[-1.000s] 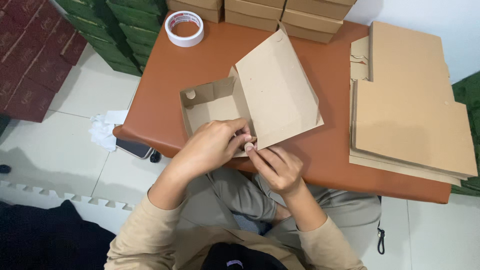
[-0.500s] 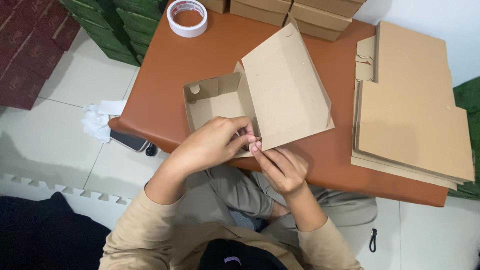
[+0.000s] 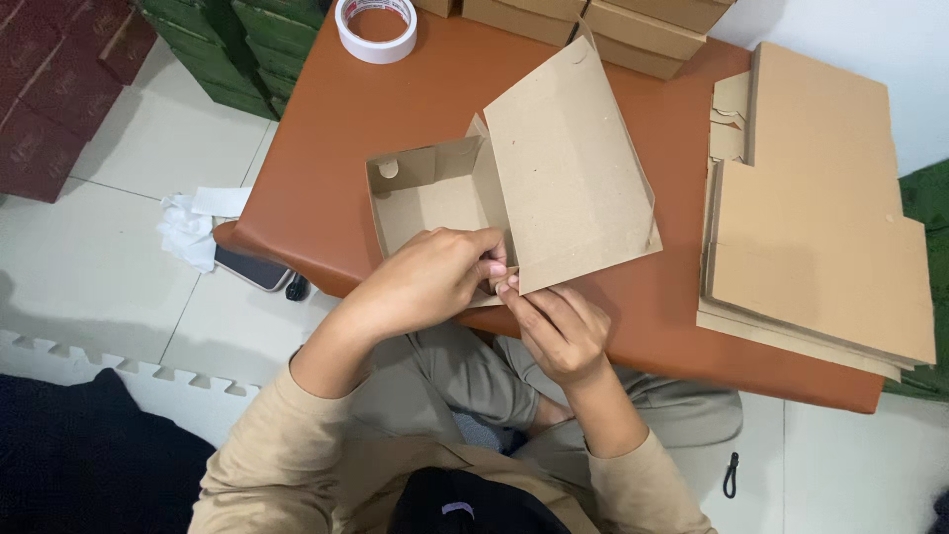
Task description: The person assembles a flat cardboard sheet into a box by folding the flaps and tucking the tabs into slots. They repeat this process for a second box and place the finished boxes on a stack.
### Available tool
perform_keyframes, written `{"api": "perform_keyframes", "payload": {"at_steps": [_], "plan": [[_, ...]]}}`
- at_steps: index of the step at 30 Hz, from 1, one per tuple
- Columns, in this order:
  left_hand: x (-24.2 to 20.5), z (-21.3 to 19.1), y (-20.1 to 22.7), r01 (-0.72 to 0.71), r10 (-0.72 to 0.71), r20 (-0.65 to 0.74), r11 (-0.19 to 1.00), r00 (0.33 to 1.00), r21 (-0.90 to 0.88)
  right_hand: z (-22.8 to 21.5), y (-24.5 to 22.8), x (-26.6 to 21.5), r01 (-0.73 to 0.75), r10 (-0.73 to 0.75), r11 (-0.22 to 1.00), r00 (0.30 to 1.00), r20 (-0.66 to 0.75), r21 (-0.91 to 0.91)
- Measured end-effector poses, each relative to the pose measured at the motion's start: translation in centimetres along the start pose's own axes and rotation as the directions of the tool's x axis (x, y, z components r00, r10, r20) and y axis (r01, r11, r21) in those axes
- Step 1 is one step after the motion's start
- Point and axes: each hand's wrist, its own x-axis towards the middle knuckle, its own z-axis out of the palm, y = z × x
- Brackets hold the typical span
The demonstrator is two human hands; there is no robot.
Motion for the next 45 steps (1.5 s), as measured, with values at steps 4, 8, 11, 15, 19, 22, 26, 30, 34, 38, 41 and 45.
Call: {"api": "perform_keyframes", "payload": {"at_steps": [4,8,11,15,19,22,26,30,34,38,41,45], "plan": [[0.2,0.0,-0.2,-0.005,0.005,-0.003,1.000,1.000,0.002,-0.1,-0.2,0.8,-0.014,0.013,0.998,1.000,0.019,0.064],[0.0,0.0,0.1,0.001,-0.001,-0.011,1.000,1.000,-0.018,-0.1,-0.4,0.9,0.014,-0.014,1.000,0.999,-0.034,0.016],[0.1,0.0,0.3,-0.004,0.004,-0.012,0.999,1.000,-0.036,-0.4,-0.3,1.1,0.038,-0.037,0.999,0.998,-0.048,0.018],[0.1,0.0,0.4,-0.063,0.060,-0.037,0.993,0.998,-0.102,-0.8,-0.5,1.9,0.032,-0.031,0.998,0.999,-0.027,0.048],[0.0,0.3,0.1,-0.015,0.010,-0.030,0.990,0.999,-0.143,-0.5,-0.4,1.4,0.029,-0.025,0.998,0.997,-0.067,0.061],[0.1,0.3,0.1,0.002,0.000,0.008,0.977,1.000,-0.215,-0.7,-0.5,1.4,-0.019,0.021,0.999,0.998,-0.062,0.029],[1.1,-0.1,-0.6,0.011,-0.001,0.068,0.989,0.998,-0.148,-1.0,-0.3,0.5,-0.030,0.029,1.000,0.999,-0.036,-0.008],[1.5,-0.9,-1.1,0.075,-0.055,0.172,0.991,0.984,-0.113,-0.5,0.1,-0.4,0.014,-0.018,0.995,0.999,-0.038,-0.095],[2.2,-1.3,-1.4,0.053,-0.053,0.278,0.999,0.959,0.007,-0.7,-0.3,0.1,0.036,-0.034,0.982,0.999,0.011,-0.187],[2.9,-0.7,-2.3,0.047,-0.066,0.344,0.997,0.937,0.063,-0.4,-0.6,0.6,0.044,-0.002,0.966,0.986,0.165,-0.254],[3.0,-0.5,-2.0,0.024,-0.048,0.366,0.997,0.929,0.071,-0.3,-0.6,-0.6,0.015,0.035,0.974,0.976,0.215,-0.227],[3.4,-0.5,-2.1,-0.009,-0.017,0.420,0.998,0.907,0.060,-0.4,-0.8,-0.1,-0.003,0.050,0.974,0.978,0.201,-0.227]]}}
